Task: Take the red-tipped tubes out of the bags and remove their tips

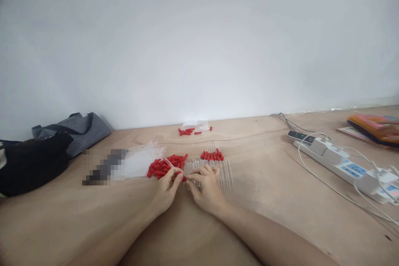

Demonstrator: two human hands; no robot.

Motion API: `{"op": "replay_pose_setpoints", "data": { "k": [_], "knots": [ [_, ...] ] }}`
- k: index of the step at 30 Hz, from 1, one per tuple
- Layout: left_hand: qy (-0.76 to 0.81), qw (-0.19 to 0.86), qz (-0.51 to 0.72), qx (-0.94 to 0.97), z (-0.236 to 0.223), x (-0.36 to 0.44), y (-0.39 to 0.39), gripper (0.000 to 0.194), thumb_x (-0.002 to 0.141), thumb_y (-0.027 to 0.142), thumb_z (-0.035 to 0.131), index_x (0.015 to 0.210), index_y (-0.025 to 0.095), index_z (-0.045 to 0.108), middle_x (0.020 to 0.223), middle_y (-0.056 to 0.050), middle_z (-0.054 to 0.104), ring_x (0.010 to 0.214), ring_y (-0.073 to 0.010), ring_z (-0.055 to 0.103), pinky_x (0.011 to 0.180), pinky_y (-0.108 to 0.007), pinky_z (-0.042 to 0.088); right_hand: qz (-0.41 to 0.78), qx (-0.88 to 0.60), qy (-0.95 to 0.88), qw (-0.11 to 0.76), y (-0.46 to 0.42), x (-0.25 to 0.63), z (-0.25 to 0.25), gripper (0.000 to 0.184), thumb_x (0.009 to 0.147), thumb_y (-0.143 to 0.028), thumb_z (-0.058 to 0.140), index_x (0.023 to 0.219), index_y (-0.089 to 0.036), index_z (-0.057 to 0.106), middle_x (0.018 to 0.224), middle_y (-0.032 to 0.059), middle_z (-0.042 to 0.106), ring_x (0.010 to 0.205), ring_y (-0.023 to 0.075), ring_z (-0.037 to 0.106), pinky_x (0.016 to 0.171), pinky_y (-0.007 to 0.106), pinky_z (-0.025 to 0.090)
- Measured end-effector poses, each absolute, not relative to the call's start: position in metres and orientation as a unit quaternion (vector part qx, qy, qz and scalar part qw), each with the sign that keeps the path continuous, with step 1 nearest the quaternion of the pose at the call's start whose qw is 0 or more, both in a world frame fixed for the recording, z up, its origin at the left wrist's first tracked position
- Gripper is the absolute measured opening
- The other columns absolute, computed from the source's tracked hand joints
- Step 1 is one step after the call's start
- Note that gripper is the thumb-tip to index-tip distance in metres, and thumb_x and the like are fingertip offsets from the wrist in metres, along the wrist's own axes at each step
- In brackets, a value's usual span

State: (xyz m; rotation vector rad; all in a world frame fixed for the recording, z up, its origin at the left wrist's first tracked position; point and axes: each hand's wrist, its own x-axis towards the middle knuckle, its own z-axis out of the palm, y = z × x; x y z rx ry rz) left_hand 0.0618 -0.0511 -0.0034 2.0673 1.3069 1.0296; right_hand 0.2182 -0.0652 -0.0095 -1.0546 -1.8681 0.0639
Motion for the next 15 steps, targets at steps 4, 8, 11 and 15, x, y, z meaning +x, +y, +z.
{"op": "replay_pose_setpoints", "data": {
  "k": [4,8,11,15],
  "knots": [
    [0.502,0.140,0.321,0.791,-0.001,0.054,-0.049,0.016,0.087,0.024,0.029,0.081,0.020,0.044,0.076,-0.002,0.057,0.069,-0.0161,0.054,0.065,-0.030,0.040,-0.099,-0.426,-0.756,0.487,-0.062,0.236,-0.007,0.013,0.080,-0.021,0.049,0.086,-0.021,0.061,0.086,0.0042,0.062,0.081,0.0159,0.054,0.076,0.033,0.029],
    [0.467,0.023,0.280,0.838,0.002,0.052,-0.050,0.019,0.087,0.022,0.031,0.087,0.018,0.050,0.081,-0.003,0.060,0.075,-0.0176,0.053,0.070,-0.033,0.033,-0.205,-0.396,-0.777,0.444,-0.064,0.254,-0.007,0.021,0.082,-0.022,0.049,0.100,-0.024,0.059,0.099,0.0053,0.063,0.093,0.0178,0.053,0.085,0.035,0.025],
    [0.436,-0.038,0.258,0.861,0.005,0.055,-0.054,0.018,0.087,0.024,0.037,0.087,0.020,0.054,0.080,-0.002,0.062,0.074,-0.0173,0.053,0.070,-0.033,0.028,-0.241,-0.368,-0.812,0.383,-0.067,0.258,-0.010,0.028,0.084,-0.026,0.046,0.111,-0.030,0.053,0.107,0.0031,0.062,0.102,0.0181,0.051,0.092,0.037,0.017],
    [0.392,-0.068,0.259,0.880,0.002,0.062,-0.062,0.015,0.085,0.025,0.043,0.085,0.020,0.058,0.075,-0.002,0.063,0.072,-0.0162,0.052,0.072,-0.034,0.025,-0.230,-0.328,-0.833,0.381,-0.067,0.251,-0.015,0.022,0.087,-0.025,0.045,0.105,-0.028,0.056,0.090,0.0001,0.067,0.091,0.0149,0.055,0.094,0.039,0.012]
  ]
}}
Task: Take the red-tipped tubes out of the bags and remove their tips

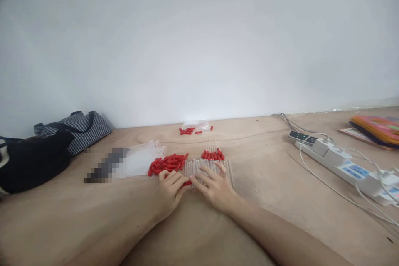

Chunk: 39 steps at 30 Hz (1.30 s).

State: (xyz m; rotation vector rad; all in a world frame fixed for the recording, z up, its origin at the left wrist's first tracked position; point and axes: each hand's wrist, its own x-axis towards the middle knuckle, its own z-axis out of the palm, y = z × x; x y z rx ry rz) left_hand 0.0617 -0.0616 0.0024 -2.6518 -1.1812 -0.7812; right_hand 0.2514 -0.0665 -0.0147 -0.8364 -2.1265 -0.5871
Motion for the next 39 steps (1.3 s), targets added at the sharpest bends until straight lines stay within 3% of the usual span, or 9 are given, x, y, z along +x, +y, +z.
{"op": "replay_pose_setpoints", "data": {
  "k": [5,11,18,36,39],
  "knots": [
    [-0.382,0.037,-0.298,-0.874,-0.002,0.065,-0.062,0.015,0.083,0.032,0.049,0.081,0.021,0.059,0.072,0.000,0.065,0.072,-0.0149,0.053,0.074,-0.033,0.025,-0.201,-0.328,-0.845,0.372,-0.063,0.250,-0.022,0.020,0.087,-0.016,0.041,0.090,-0.021,0.060,0.062,-0.0033,0.059,0.061,0.0091,0.051,0.087,0.035,0.020],
    [-0.376,0.030,-0.300,-0.876,-0.002,0.065,-0.057,0.015,0.081,0.030,0.052,0.072,0.021,0.058,0.068,0.002,0.065,0.071,-0.0145,0.053,0.074,-0.034,0.024,-0.201,-0.357,-0.851,0.329,-0.060,0.253,-0.022,0.022,0.080,-0.009,0.041,0.074,-0.021,0.058,0.056,-0.0035,0.053,0.057,0.0094,0.045,0.078,0.033,0.019],
    [-0.373,0.025,-0.300,-0.878,-0.003,0.065,-0.058,0.017,0.081,0.029,0.052,0.068,0.020,0.057,0.066,0.001,0.064,0.069,-0.0145,0.052,0.074,-0.034,0.024,-0.164,-0.378,-0.853,0.318,-0.066,0.249,-0.020,0.018,0.079,-0.023,0.043,0.068,-0.019,0.056,0.055,-0.0029,0.053,0.049,0.0078,0.039,0.061,0.030,0.015],
    [-0.384,0.014,-0.313,-0.868,-0.003,0.062,-0.059,0.013,0.080,0.028,0.053,0.070,0.021,0.059,0.067,0.001,0.065,0.070,-0.0152,0.054,0.077,-0.036,0.027,-0.147,-0.457,-0.806,0.345,-0.065,0.257,-0.014,0.038,0.081,-0.043,0.045,0.054,-0.018,0.050,0.049,-0.0017,0.056,0.047,0.0085,0.045,0.066,0.029,0.020],
    [-0.412,0.018,-0.342,-0.844,0.001,0.055,-0.052,0.011,0.080,0.029,0.053,0.076,0.022,0.061,0.073,0.000,0.065,0.074,-0.0162,0.056,0.078,-0.036,0.030,-0.111,-0.508,-0.778,0.352,-0.054,0.271,-0.014,0.032,0.085,-0.036,0.041,0.064,-0.018,0.056,0.059,0.0008,0.060,0.054,0.0111,0.050,0.067,0.029,0.025]
  ]
}}
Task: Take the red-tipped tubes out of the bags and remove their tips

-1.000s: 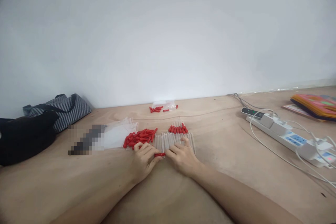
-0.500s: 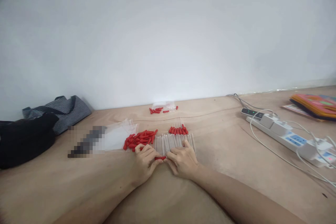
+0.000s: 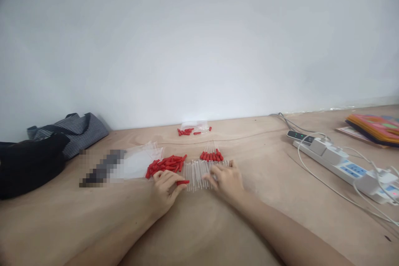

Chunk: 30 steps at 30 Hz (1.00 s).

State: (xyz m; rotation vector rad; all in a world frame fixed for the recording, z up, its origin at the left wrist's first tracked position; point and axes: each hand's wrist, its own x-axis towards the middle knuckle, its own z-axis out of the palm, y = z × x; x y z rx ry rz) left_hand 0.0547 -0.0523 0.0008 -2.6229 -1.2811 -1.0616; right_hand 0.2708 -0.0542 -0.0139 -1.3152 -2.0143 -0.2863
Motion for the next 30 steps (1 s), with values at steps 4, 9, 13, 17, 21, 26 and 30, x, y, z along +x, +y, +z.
{"op": "replay_pose_setpoints", "data": {
  "k": [4,9,13,17,21,26,30],
  "knots": [
    [-0.467,0.006,-0.395,-0.791,0.011,0.031,-0.033,0.018,0.081,0.028,0.046,0.086,0.021,0.061,0.085,-0.004,0.064,0.082,-0.0171,0.057,0.076,-0.032,0.041,-0.035,-0.498,-0.774,0.390,-0.039,0.287,-0.017,0.032,0.083,-0.014,0.032,0.102,-0.018,0.056,0.089,0.0082,0.058,0.078,0.0161,0.054,0.069,0.029,0.036],
    [-0.565,0.020,-0.393,-0.725,0.018,-0.006,-0.010,0.023,0.076,0.027,0.045,0.087,0.018,0.062,0.082,-0.005,0.061,0.075,-0.0168,0.059,0.071,-0.028,0.046,0.054,-0.513,-0.742,0.427,-0.031,0.295,-0.018,0.039,0.075,-0.009,0.034,0.108,-0.016,0.053,0.081,0.0063,0.056,0.070,0.0147,0.054,0.063,0.026,0.043],
    [-0.622,0.026,-0.377,-0.685,0.016,-0.013,-0.001,0.026,0.071,0.031,0.050,0.093,0.018,0.058,0.074,-0.001,0.061,0.069,-0.0158,0.058,0.068,-0.028,0.044,0.076,-0.546,-0.718,0.425,-0.030,0.293,-0.015,0.019,0.072,-0.012,0.040,0.079,-0.018,0.056,0.070,0.0025,0.057,0.062,0.0132,0.053,0.058,0.023,0.041],
    [-0.649,0.032,-0.329,-0.685,0.013,-0.008,0.000,0.016,0.071,0.032,0.053,0.081,0.020,0.058,0.074,0.000,0.063,0.075,-0.0182,0.058,0.074,-0.033,0.038,0.049,-0.528,-0.736,0.421,-0.030,0.288,-0.019,0.015,0.072,-0.013,0.039,0.067,-0.018,0.053,0.067,0.0024,0.054,0.057,0.0117,0.050,0.055,0.022,0.039],
    [-0.643,0.054,-0.321,-0.693,0.012,-0.005,-0.002,0.016,0.072,0.035,0.054,0.078,0.021,0.059,0.076,-0.001,0.065,0.079,-0.0206,0.057,0.074,-0.035,0.034,0.046,-0.519,-0.758,0.393,-0.034,0.282,-0.028,0.015,0.071,-0.010,0.040,0.068,-0.018,0.053,0.075,0.0044,0.053,0.060,0.0116,0.051,0.056,0.022,0.040],
    [-0.613,0.096,-0.344,-0.705,0.014,0.000,-0.009,0.017,0.075,0.034,0.052,0.080,0.021,0.060,0.075,-0.002,0.065,0.079,-0.0211,0.056,0.074,-0.035,0.031,0.044,-0.526,-0.768,0.363,-0.042,0.276,-0.028,0.015,0.074,-0.015,0.043,0.070,-0.017,0.057,0.077,0.0053,0.055,0.063,0.0129,0.053,0.061,0.024,0.041],
    [-0.575,0.111,-0.357,-0.728,0.014,0.011,-0.019,0.016,0.077,0.032,0.050,0.081,0.020,0.060,0.075,-0.002,0.065,0.077,-0.0203,0.055,0.074,-0.035,0.029,0.028,-0.566,-0.747,0.349,-0.039,0.283,-0.016,0.019,0.079,-0.023,0.042,0.074,-0.019,0.061,0.079,0.0044,0.061,0.072,0.0157,0.056,0.069,0.028,0.038]
  ]
}}
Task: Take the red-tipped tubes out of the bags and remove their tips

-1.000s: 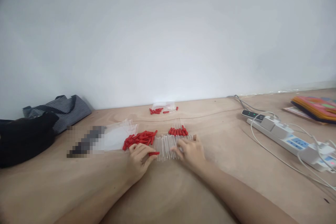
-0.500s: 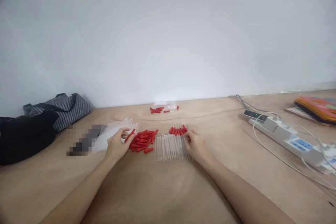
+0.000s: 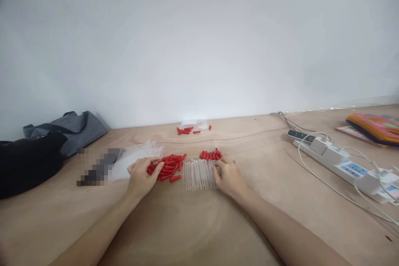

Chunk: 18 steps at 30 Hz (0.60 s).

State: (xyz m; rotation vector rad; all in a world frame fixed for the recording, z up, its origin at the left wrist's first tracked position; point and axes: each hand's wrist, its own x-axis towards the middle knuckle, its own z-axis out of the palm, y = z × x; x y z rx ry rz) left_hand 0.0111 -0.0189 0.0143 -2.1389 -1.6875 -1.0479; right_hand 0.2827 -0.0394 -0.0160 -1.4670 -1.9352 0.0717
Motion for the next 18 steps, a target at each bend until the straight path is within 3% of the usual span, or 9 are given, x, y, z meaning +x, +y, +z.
{"op": "replay_pose_setpoints", "data": {
  "k": [5,10,14,18],
  "knots": [
    [-0.497,0.097,-0.352,-0.787,0.006,0.030,-0.033,0.014,0.079,0.030,0.049,0.077,0.022,0.061,0.077,-0.001,0.066,0.077,-0.0182,0.055,0.075,-0.035,0.027,0.064,-0.661,-0.673,0.326,-0.010,0.301,-0.006,0.019,0.077,-0.029,0.047,0.070,-0.019,0.062,0.075,0.0036,0.065,0.074,0.0170,0.058,0.066,0.026,0.036],
    [-0.441,0.059,-0.322,-0.835,0.001,0.040,-0.040,0.010,0.079,0.025,0.052,0.075,0.023,0.061,0.073,0.001,0.064,0.075,-0.0155,0.054,0.075,-0.034,0.026,0.103,-0.733,-0.610,0.283,0.018,0.297,0.000,0.029,0.067,-0.048,0.055,0.064,-0.020,0.061,0.072,0.0037,0.066,0.071,0.0195,0.058,0.063,0.027,0.036],
    [-0.441,0.050,-0.320,-0.837,0.001,0.040,-0.039,0.012,0.079,0.024,0.051,0.073,0.023,0.061,0.072,0.001,0.064,0.075,-0.0155,0.053,0.074,-0.034,0.025,0.103,-0.755,-0.594,0.259,0.027,0.288,0.002,0.026,0.065,-0.045,0.057,0.060,-0.020,0.062,0.071,0.0063,0.066,0.076,0.0234,0.058,0.073,0.034,0.034],
    [-0.443,0.050,-0.314,-0.838,0.000,0.038,-0.037,0.012,0.079,0.024,0.051,0.074,0.023,0.061,0.072,0.001,0.064,0.076,-0.0158,0.053,0.075,-0.035,0.026,0.109,-0.754,-0.587,0.275,0.029,0.287,0.002,0.026,0.068,-0.040,0.055,0.055,-0.018,0.061,0.065,0.0091,0.064,0.075,0.0248,0.059,0.072,0.036,0.034]
  ]
}}
